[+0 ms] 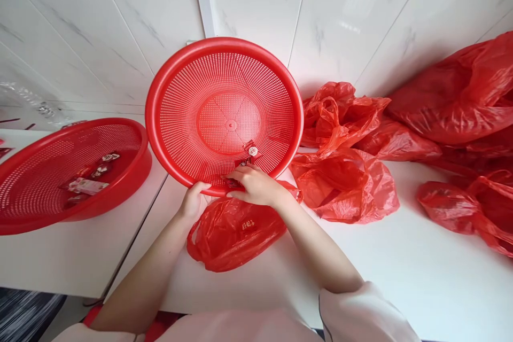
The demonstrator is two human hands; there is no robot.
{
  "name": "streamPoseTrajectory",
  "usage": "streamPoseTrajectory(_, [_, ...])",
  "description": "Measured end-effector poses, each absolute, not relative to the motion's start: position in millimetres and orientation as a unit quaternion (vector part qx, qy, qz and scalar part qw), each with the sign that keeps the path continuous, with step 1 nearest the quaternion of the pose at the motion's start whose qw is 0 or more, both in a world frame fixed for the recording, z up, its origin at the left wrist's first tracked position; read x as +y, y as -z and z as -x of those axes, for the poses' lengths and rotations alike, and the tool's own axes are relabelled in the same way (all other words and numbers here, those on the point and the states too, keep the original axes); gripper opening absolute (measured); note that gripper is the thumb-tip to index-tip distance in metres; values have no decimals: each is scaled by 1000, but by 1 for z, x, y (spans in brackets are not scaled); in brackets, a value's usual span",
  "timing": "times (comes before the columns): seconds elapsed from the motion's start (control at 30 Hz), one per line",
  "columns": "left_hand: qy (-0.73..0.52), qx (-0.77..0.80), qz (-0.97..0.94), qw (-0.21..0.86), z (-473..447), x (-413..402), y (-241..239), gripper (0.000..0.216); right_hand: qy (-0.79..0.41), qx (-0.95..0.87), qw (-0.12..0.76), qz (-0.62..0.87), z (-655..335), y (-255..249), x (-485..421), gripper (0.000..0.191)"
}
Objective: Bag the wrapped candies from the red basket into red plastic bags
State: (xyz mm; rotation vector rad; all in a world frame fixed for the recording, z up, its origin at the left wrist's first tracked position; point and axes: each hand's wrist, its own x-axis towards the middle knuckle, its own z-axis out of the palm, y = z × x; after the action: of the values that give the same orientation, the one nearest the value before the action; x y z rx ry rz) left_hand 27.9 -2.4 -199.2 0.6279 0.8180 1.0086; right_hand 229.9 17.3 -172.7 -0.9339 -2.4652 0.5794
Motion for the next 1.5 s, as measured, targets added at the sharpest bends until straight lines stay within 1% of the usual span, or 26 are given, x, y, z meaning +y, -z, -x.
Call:
streamPoseTrajectory(0.03, [-465, 384, -289, 744, -28, -2, 198, 30, -224, -889, 224, 330, -231, 173, 18, 37])
streamPoseTrajectory(0.1, [-475, 393, -294, 730, -28, -2, 197, 29, -240, -879, 250, 327, -232, 173, 20, 30])
streamPoseTrajectory(0.17, [-484, 389, -300, 724, -28, -1, 198, 30, -234, -853, 306, 351, -231, 172, 21, 29])
streamPoseTrajectory(0.23, [-487, 384, -301, 724, -27, -1, 199, 31, -248, -800, 381, 392, -230, 172, 22, 28])
streamPoseTrajectory(0.27, [-487, 383, -300, 725, -26, 0, 201, 31, -279, -760, 419, 412, -229, 172, 23, 29])
streamPoseTrajectory(0.33, [-486, 382, -302, 725, -25, 0, 203, 30, -388, -660, 472, 437, -229, 172, 25, 33])
streamPoseTrajectory(0.43, [-491, 379, -311, 720, -23, 1, 206, 29, -551, -533, 485, 419, -233, 174, 29, 37])
streamPoseTrajectory(0.5, [-495, 378, -314, 717, -22, 1, 208, 30, -599, -500, 482, 399, -236, 175, 30, 37])
streamPoseTrajectory(0.57, [-496, 379, -314, 716, -22, 2, 209, 31, -609, -491, 483, 392, -239, 175, 30, 37])
streamPoseTrajectory(0.83, [-506, 376, -315, 710, -21, 4, 209, 27, -580, -544, 481, 369, -242, 171, 26, 27])
streamPoseTrajectory(0.9, [-505, 377, -316, 709, -21, 4, 208, 26, -566, -567, 469, 372, -246, 166, 23, 25])
streamPoseTrajectory(0.97, [-501, 379, -314, 712, -21, 4, 207, 23, -554, -614, 425, 369, -250, 158, 20, 26])
streamPoseTrajectory(1.07, [-506, 379, -310, 710, -22, 3, 205, 18, -533, -704, 302, 359, -257, 148, 14, 34])
streamPoseTrajectory(1.1, [-510, 377, -311, 709, -22, 3, 205, 16, -518, -725, 274, 361, -257, 146, 13, 36])
streamPoseTrajectory(1.13, [-512, 374, -311, 708, -22, 3, 206, 16, -495, -742, 264, 367, -257, 146, 13, 37])
streamPoseTrajectory(1.27, [-501, 375, -300, 720, -22, 3, 208, 17, -321, -801, 307, 401, -250, 156, 17, 33])
streamPoseTrajectory(1.33, [-489, 381, -294, 728, -23, 2, 207, 19, -246, -833, 287, 404, -247, 164, 20, 33])
streamPoseTrajectory(1.43, [-478, 387, -281, 737, -24, 2, 205, 22, -223, -870, 227, 377, -245, 172, 23, 44])
streamPoseTrajectory(1.5, [-475, 393, -274, 738, -24, 2, 204, 21, -245, -879, 215, 348, -246, 172, 23, 42])
